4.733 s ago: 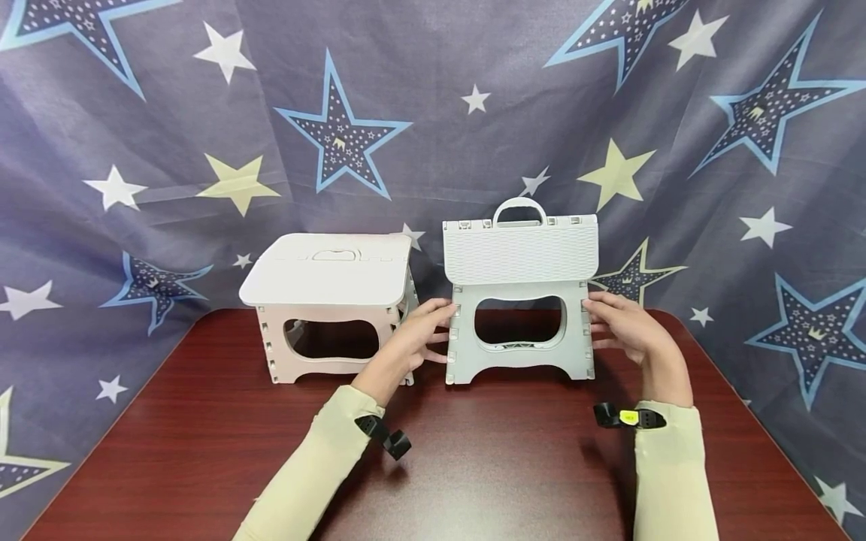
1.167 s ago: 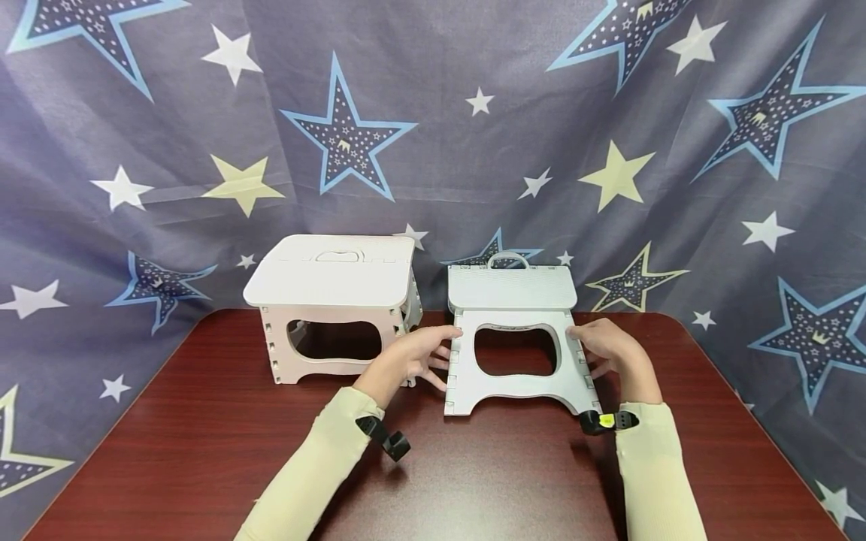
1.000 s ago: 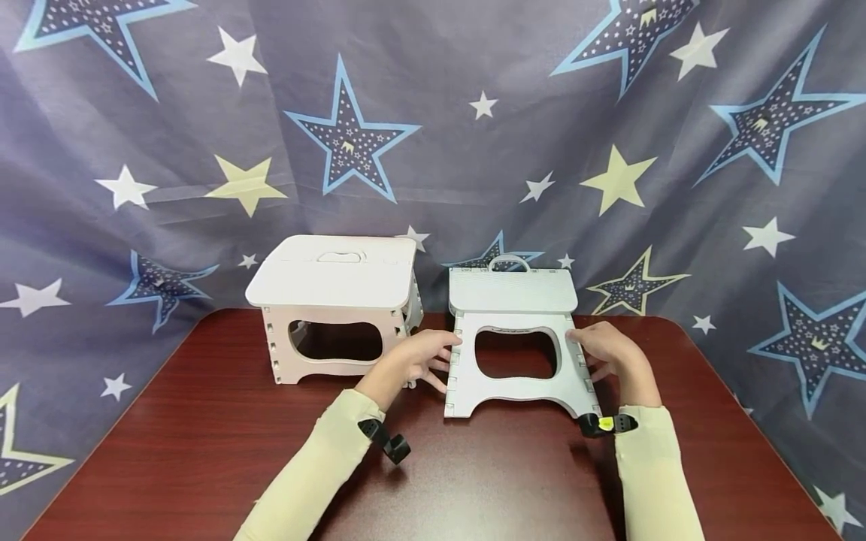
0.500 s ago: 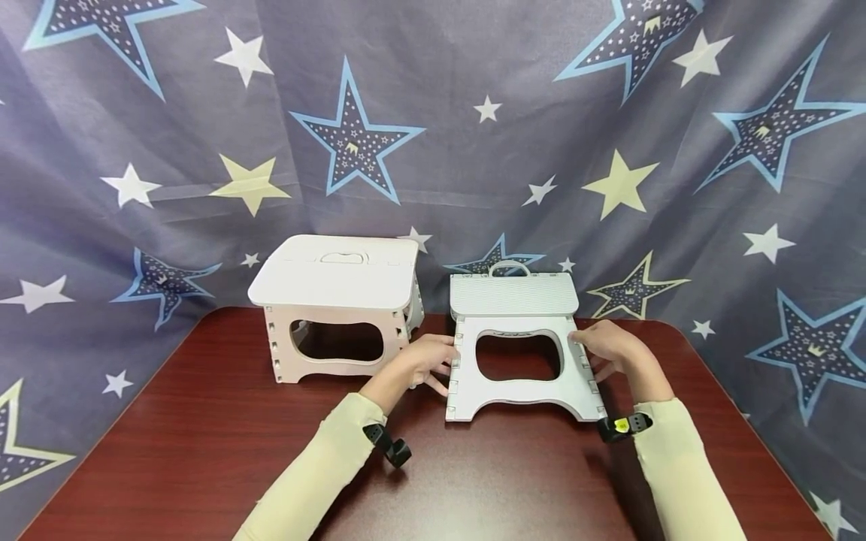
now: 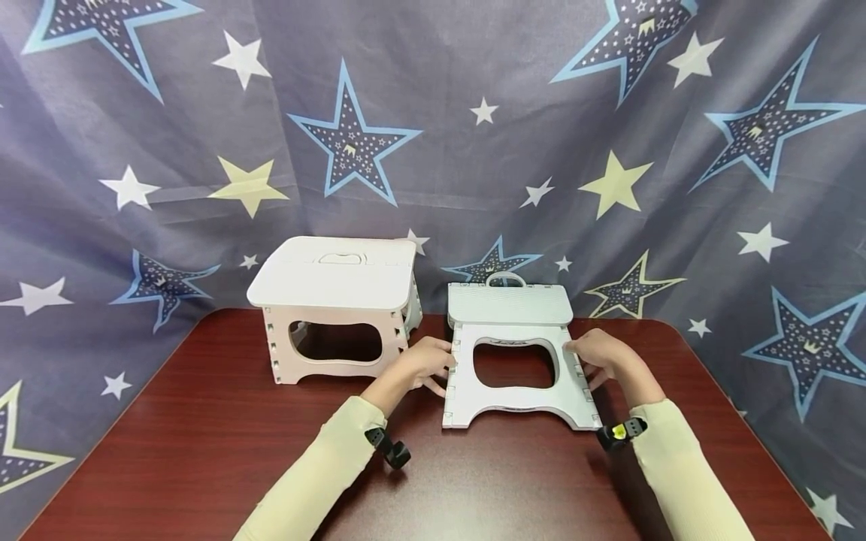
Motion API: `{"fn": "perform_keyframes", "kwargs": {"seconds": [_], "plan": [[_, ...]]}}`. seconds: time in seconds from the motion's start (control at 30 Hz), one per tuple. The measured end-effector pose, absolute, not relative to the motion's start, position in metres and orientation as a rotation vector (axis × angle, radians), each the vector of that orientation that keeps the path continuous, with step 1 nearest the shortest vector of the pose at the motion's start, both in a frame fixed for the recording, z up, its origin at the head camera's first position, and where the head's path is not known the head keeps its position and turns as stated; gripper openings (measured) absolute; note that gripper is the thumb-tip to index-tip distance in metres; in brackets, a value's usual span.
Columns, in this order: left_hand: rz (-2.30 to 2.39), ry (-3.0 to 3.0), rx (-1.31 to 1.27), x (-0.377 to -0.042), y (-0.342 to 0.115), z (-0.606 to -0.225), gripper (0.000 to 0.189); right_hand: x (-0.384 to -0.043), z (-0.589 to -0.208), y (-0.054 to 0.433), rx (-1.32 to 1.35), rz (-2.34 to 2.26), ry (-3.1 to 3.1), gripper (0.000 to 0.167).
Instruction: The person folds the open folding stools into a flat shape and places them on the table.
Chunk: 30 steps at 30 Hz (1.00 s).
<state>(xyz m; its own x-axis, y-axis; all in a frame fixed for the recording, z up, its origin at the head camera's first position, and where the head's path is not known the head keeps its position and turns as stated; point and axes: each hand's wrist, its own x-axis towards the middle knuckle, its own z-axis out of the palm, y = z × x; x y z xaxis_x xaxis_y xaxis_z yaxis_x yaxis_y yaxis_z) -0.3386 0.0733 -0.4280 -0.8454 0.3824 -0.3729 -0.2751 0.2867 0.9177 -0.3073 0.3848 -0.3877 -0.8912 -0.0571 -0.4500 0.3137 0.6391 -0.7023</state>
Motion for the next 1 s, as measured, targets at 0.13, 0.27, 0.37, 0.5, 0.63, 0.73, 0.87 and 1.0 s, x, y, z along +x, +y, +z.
{"fn": "perform_keyframes", "kwargs": {"seconds": [0.13, 0.27, 0.37, 0.5, 0.63, 0.73, 0.87, 1.0], "plan": [[1.587, 2.056, 0.094, -0.3362, 0.0732, -0.427, 0.015, -0.3069, -0.3899, 0.3843, 0.213, -1.151, 2.429, 0.055], [1.57, 2.088, 0.105, -0.3348, 0.0737, -0.4261, 0.024, -0.3071, -0.3904, 0.3842, 0.223, -1.152, 2.421, 0.055], [1.557, 2.114, 0.111, -0.334, 0.0746, -0.4268, 0.026, -0.3079, -0.3907, 0.3842, 0.224, -1.147, 2.415, 0.054], [1.546, 2.143, 0.11, -0.333, 0.0755, -0.4284, 0.021, -0.3089, -0.3921, 0.3839, 0.23, -1.131, 2.42, 0.052], [1.535, 2.16, 0.102, -0.3332, 0.0761, -0.4295, 0.019, -0.3098, -0.3934, 0.3837, 0.235, -1.114, 2.429, 0.051], [1.532, 2.166, 0.096, -0.3336, 0.0764, -0.4303, 0.02, -0.3105, -0.3937, 0.3834, 0.231, -1.104, 2.433, 0.052], [1.528, 2.171, 0.085, -0.3339, 0.0768, -0.4314, 0.015, -0.3113, -0.3938, 0.3831, 0.227, -1.092, 2.435, 0.053], [1.521, 2.177, 0.077, -0.3341, 0.0775, -0.4321, 0.011, -0.3116, -0.3936, 0.3826, 0.23, -1.077, 2.432, 0.052]]}}
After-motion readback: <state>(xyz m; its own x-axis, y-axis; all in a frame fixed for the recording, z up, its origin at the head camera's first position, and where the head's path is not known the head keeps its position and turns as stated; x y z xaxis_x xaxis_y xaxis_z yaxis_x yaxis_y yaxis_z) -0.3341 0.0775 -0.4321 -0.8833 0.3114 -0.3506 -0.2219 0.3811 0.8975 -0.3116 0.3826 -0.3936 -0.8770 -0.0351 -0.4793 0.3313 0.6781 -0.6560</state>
